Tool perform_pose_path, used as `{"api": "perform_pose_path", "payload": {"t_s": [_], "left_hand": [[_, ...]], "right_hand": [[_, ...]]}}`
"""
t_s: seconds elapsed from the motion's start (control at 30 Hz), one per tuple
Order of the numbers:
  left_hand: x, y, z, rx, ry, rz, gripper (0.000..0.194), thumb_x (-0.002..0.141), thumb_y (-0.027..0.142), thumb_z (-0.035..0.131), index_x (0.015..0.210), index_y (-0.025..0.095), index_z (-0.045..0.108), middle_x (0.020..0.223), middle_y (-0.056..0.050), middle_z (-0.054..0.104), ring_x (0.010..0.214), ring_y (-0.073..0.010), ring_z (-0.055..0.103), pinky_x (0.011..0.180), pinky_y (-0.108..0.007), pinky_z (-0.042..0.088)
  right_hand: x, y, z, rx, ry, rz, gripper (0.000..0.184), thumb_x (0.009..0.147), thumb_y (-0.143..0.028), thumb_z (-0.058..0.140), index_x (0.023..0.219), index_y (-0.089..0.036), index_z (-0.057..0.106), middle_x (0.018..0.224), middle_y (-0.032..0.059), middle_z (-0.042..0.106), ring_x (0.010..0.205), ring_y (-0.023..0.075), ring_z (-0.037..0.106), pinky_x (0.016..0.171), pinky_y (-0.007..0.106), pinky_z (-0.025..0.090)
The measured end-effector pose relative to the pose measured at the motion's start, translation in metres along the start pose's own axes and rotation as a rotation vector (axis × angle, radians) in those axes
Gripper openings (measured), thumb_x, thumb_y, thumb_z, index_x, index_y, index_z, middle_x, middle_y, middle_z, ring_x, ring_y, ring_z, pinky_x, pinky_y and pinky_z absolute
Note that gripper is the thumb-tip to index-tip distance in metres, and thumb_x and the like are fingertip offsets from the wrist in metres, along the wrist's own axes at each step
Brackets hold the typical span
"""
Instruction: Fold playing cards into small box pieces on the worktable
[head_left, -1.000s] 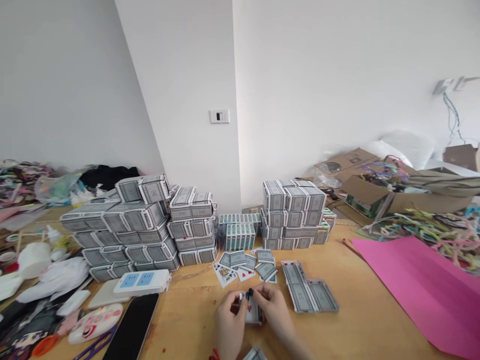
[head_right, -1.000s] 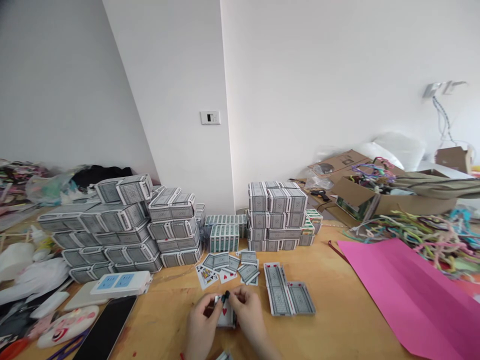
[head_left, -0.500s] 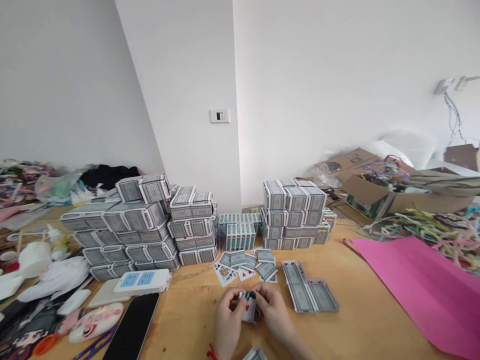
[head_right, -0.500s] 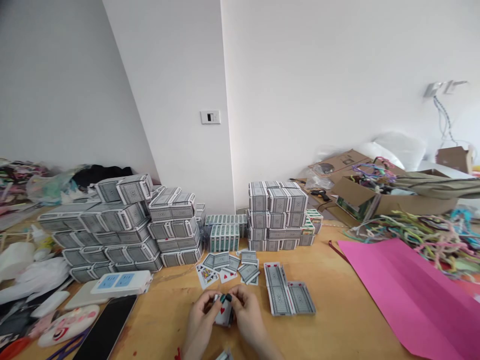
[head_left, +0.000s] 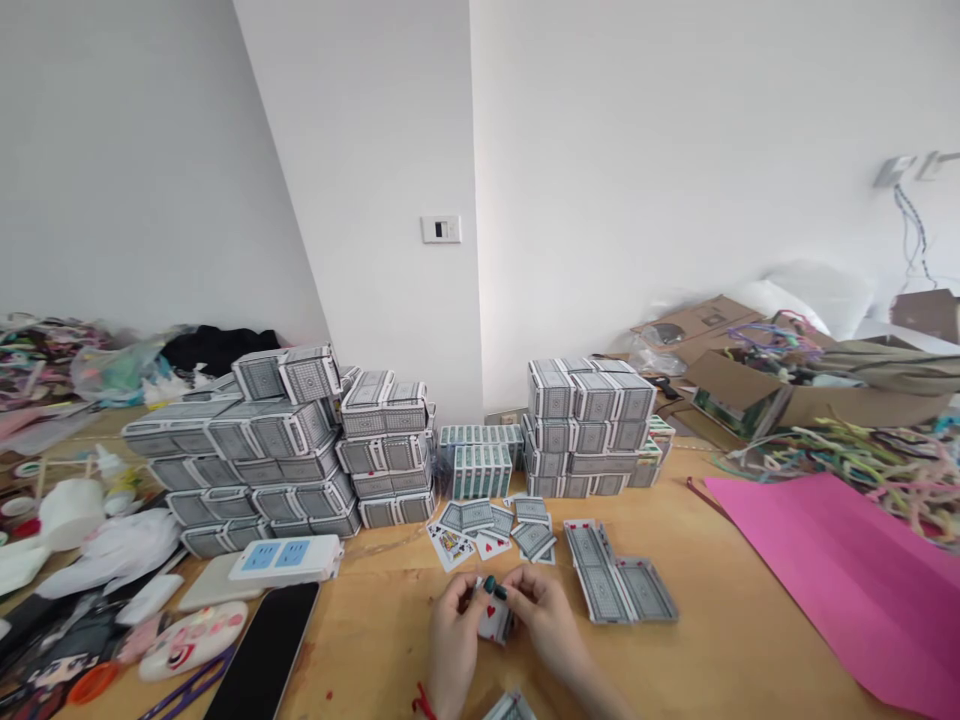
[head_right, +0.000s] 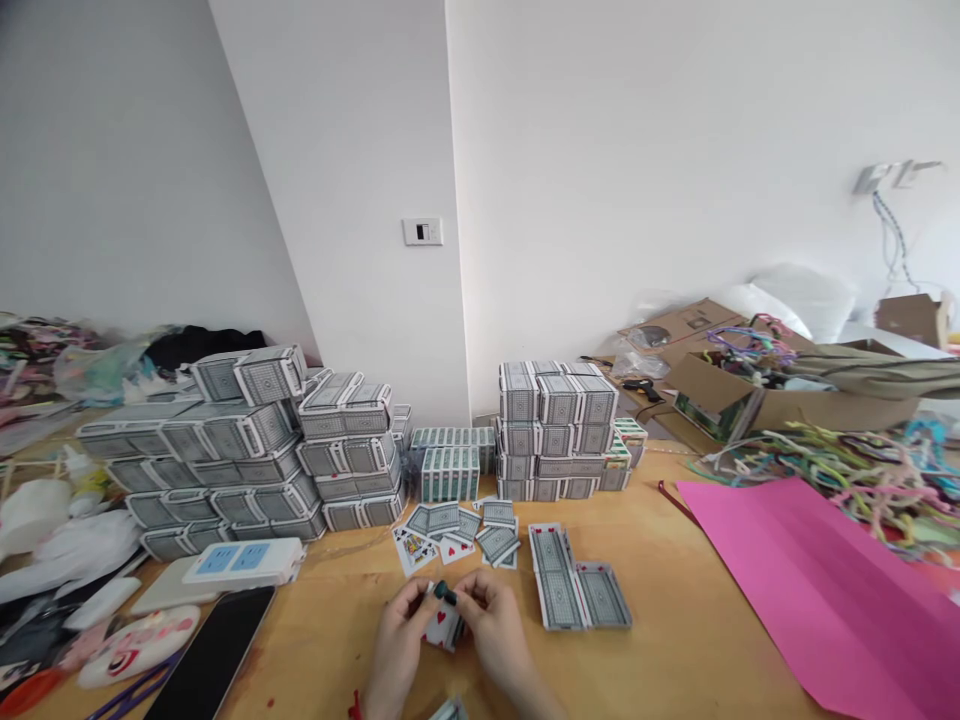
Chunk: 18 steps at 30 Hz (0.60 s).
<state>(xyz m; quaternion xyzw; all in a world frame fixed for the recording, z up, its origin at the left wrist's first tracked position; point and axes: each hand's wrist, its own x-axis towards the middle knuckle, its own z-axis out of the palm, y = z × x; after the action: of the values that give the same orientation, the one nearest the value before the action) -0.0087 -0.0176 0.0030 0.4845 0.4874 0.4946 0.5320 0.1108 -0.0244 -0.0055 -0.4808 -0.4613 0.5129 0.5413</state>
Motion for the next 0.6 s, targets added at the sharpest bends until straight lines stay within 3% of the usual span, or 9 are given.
{"api": "perform_pose_path", "payload": {"t_s": [0.3,0.47,0.6], "left_hand": [[0.0024,0.0006,-0.0012,-0.09,0.033,-0.049,0.027,0.056,0.037,0.064,0.048,0.014,0.052,0.047,0.005,0.043,0.043,-0.0071,0.037,0.043,-0.019,0.032],[0.002,0.0006,-0.0014,-0.147,0.072,-0.064,0.027,0.054,0.039,0.066,0.051,0.014,0.054,0.047,0.006,0.045,0.044,-0.0074,0.039,0.044,-0.019,0.033],[0.0038,-0.0028,-0.0039,-0.153,0.091,-0.072,0.028,0.054,0.042,0.065,0.059,0.015,0.058,0.052,0.004,0.053,0.05,-0.0106,0.046,0.047,-0.019,0.036]], "right_hand": [[-0.0003,-0.0033,-0.002,0.089,-0.06,0.049,0.033,0.057,-0.044,0.067,0.057,-0.014,0.054,0.049,-0.0036,0.049,0.047,0.0087,0.041,0.047,0.02,0.029],[0.0015,-0.0031,-0.0023,0.098,-0.107,0.098,0.039,0.058,-0.051,0.064,0.062,-0.013,0.056,0.051,-0.0025,0.051,0.043,0.0086,0.042,0.044,0.02,0.03],[0.0014,-0.0013,0.0021,-0.025,-0.059,0.06,0.042,0.061,-0.055,0.059,0.059,-0.013,0.054,0.046,-0.0045,0.046,0.041,0.0071,0.037,0.041,0.019,0.026]]}}
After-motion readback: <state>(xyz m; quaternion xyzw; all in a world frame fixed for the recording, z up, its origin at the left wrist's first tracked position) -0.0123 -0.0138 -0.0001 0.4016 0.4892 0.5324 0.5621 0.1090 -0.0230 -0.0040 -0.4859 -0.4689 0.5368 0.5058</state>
